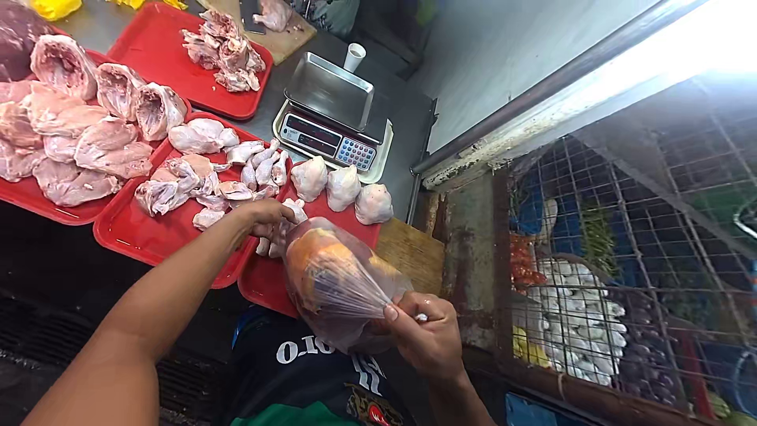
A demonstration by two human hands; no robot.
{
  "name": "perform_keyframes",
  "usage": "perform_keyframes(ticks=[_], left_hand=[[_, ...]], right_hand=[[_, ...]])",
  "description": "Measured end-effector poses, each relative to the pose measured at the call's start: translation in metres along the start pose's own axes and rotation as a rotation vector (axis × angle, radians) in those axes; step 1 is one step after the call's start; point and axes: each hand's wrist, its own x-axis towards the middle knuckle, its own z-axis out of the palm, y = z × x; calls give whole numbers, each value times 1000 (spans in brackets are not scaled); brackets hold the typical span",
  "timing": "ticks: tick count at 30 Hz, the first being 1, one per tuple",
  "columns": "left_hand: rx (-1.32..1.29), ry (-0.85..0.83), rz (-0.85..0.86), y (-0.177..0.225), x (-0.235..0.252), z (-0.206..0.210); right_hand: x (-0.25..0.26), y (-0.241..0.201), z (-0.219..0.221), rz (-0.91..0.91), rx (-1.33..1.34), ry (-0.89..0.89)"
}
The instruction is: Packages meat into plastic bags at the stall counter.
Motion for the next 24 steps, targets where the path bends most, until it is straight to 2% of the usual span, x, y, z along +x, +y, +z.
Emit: perform_keyframes(ticks=[2, 5, 8, 11, 14, 17, 20, 22, 24], left_hand=[[210, 67, 92, 1, 5, 4], [593, 237, 354, -9, -6, 25], [550, 331, 513, -24, -21, 43], [536, 303, 592, -10, -37, 63], [603, 204, 728, 17, -47, 87], [707, 78, 747, 37, -57, 111], [753, 75, 732, 50, -62, 138], [776, 99, 777, 66, -71, 159], [846, 53, 814, 85, -88, 184]], right_hand=[[-4, 7, 6, 42, -4, 6], [0, 12, 14, 149, 49, 77], [8, 11, 11, 172, 111, 103], [12, 5, 3, 156, 94, 57], [16, 5, -1, 160, 104, 21], [22, 7, -8, 202, 220, 118], [28, 2, -24, 262, 311, 237], [33, -7, -34, 298, 332, 279], [38, -19, -42, 308, 325, 295]])
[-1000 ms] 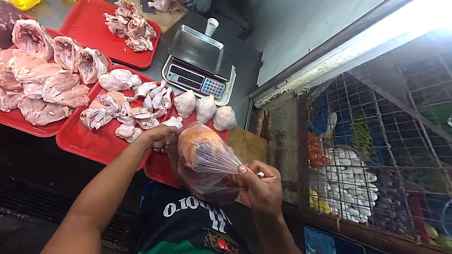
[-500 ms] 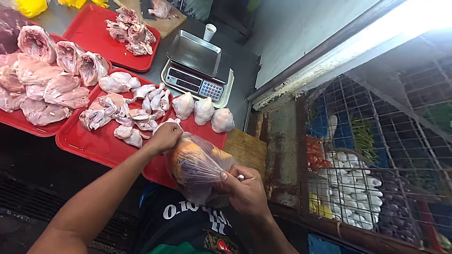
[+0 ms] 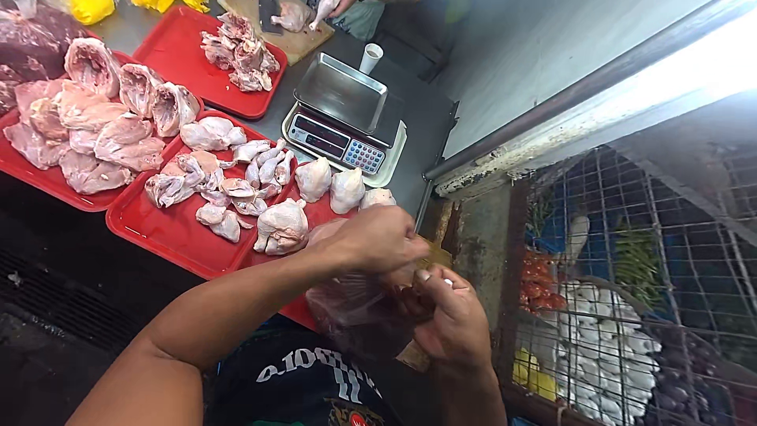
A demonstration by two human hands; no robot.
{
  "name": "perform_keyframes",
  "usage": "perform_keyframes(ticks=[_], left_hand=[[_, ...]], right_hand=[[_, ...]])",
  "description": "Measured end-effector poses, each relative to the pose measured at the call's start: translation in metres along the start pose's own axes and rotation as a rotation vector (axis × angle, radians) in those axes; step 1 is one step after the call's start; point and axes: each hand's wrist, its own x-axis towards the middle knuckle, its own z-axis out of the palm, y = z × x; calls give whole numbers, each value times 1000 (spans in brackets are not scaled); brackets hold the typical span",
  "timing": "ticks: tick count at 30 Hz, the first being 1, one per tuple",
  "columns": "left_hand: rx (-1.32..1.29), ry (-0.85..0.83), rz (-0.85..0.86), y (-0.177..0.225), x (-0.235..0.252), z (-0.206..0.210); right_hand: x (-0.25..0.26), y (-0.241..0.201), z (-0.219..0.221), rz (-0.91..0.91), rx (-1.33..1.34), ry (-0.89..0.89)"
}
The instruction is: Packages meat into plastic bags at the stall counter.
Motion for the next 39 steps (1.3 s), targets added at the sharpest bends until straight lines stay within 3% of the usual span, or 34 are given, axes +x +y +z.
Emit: perform_keyframes(ticks=[4, 7, 8, 10, 12, 14, 17, 19, 25, 32, 37, 39], left_hand=[[101, -19, 180, 49, -11, -6], [-10, 233, 409, 42, -48, -11], [-84, 328, 404, 32, -66, -9], [-158, 476, 120, -11, -98, 8], [-383, 361, -345, -81, -102, 52], [-763, 256, -509, -138, -81, 115], [-1335, 360, -363, -164, -37, 171], [-1469, 363, -257, -162, -11, 178], [-1613, 429, -193, -151, 24, 186], [-1755, 317, -232, -137, 33, 206], [-1849, 473, -321, -139, 42, 211], [-1901, 459, -341, -134, 29, 210]], right_hand=[[3, -28, -5, -37, 43, -17], [6, -42, -9, -56, 125, -10], [6, -46, -9, -43, 152, 27], [11, -52, -10, -36, 191, 116], [16, -53, -10, -53, 182, 185], [21, -54, -9, -48, 175, 227], [30, -59, -8, -52, 179, 264], [36, -67, -9, -72, 192, 289], [43, -89, -8, -135, 280, 352], [49, -105, -7, -196, 291, 449], [50, -111, -21, -211, 359, 514], [51, -113, -26, -226, 400, 542]])
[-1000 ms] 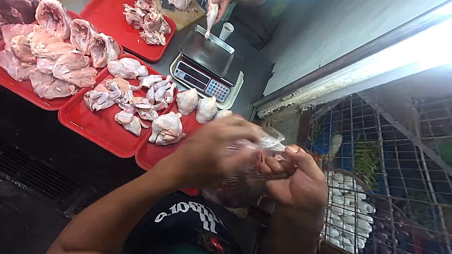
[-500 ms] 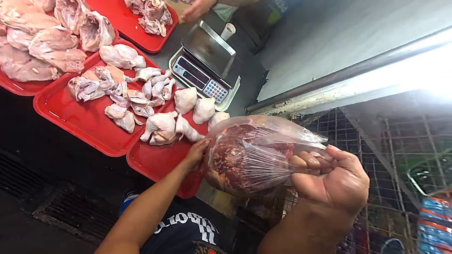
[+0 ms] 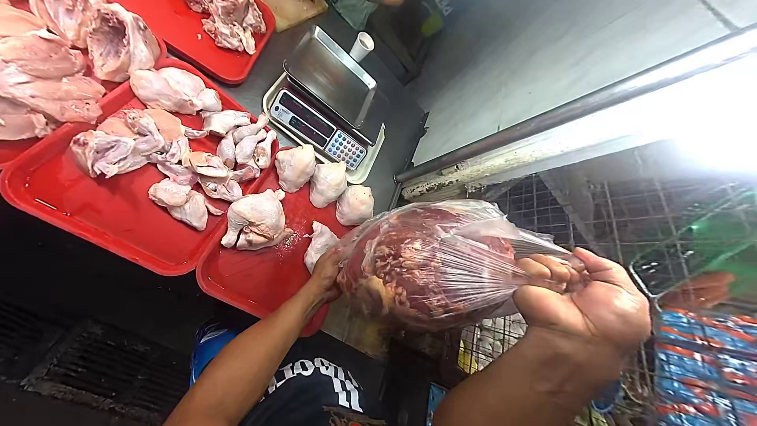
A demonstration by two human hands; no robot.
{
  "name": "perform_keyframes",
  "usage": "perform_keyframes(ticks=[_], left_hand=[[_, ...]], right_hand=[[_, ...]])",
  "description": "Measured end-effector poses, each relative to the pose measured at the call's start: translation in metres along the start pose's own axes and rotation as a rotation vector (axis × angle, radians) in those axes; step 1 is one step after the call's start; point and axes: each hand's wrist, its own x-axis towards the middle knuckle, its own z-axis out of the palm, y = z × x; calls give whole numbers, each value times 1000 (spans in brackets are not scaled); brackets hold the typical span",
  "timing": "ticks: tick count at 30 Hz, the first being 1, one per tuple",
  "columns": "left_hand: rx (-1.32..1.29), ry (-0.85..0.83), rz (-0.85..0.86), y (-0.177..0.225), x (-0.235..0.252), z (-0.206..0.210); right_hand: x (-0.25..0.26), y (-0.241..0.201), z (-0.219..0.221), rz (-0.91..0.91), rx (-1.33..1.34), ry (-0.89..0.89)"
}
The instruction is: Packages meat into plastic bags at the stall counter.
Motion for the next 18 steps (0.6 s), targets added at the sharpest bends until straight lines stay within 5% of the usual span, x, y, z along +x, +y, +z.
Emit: perform_keyframes(ticks=[10, 18], left_hand=[[-81, -217, 12, 4, -82, -42], [8, 25, -191, -26, -85, -37]], right_hand=[[9, 19, -13, 80, 85, 81], [5, 33, -16, 83, 91, 144]])
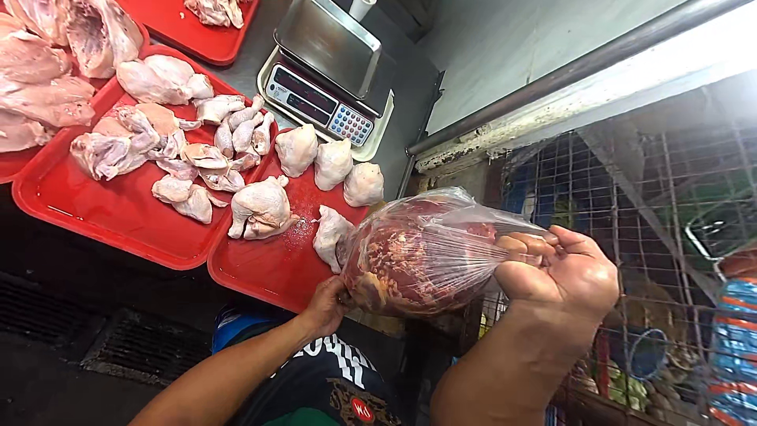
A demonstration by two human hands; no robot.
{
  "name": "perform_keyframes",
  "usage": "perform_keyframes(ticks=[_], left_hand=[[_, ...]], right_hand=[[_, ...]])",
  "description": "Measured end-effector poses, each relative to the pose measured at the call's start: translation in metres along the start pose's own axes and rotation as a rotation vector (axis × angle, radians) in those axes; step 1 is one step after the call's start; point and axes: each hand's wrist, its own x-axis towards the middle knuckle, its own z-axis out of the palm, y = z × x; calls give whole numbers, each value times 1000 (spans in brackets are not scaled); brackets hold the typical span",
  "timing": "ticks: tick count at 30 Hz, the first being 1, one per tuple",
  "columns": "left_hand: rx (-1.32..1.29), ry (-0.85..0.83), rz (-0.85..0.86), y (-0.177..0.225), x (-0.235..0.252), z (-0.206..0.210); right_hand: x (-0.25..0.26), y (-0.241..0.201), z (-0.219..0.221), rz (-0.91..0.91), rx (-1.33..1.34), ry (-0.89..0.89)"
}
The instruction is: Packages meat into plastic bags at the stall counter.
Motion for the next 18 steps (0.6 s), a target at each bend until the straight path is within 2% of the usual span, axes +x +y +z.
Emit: perform_keyframes(ticks=[4, 6, 8, 10, 13, 18], left_hand=[[200, 166, 164, 19, -20, 48], [397, 154, 239, 36, -45, 74], [486, 47, 245, 47, -74, 96], [432, -53, 218, 52, -90, 118], [378, -194, 159, 47, -96, 146], [404, -582, 117, 29, -103, 200]], right_hand=[[0, -6, -8, -19, -27, 12], [-2, -10, -13, -9, -28, 12], [-4, -13, -16, 1, -14, 6], [-8, -14, -14, 5, -17, -10], [-16, -23, -14, 10, -26, -18], [-26, -44, -26, -6, -64, -38]])
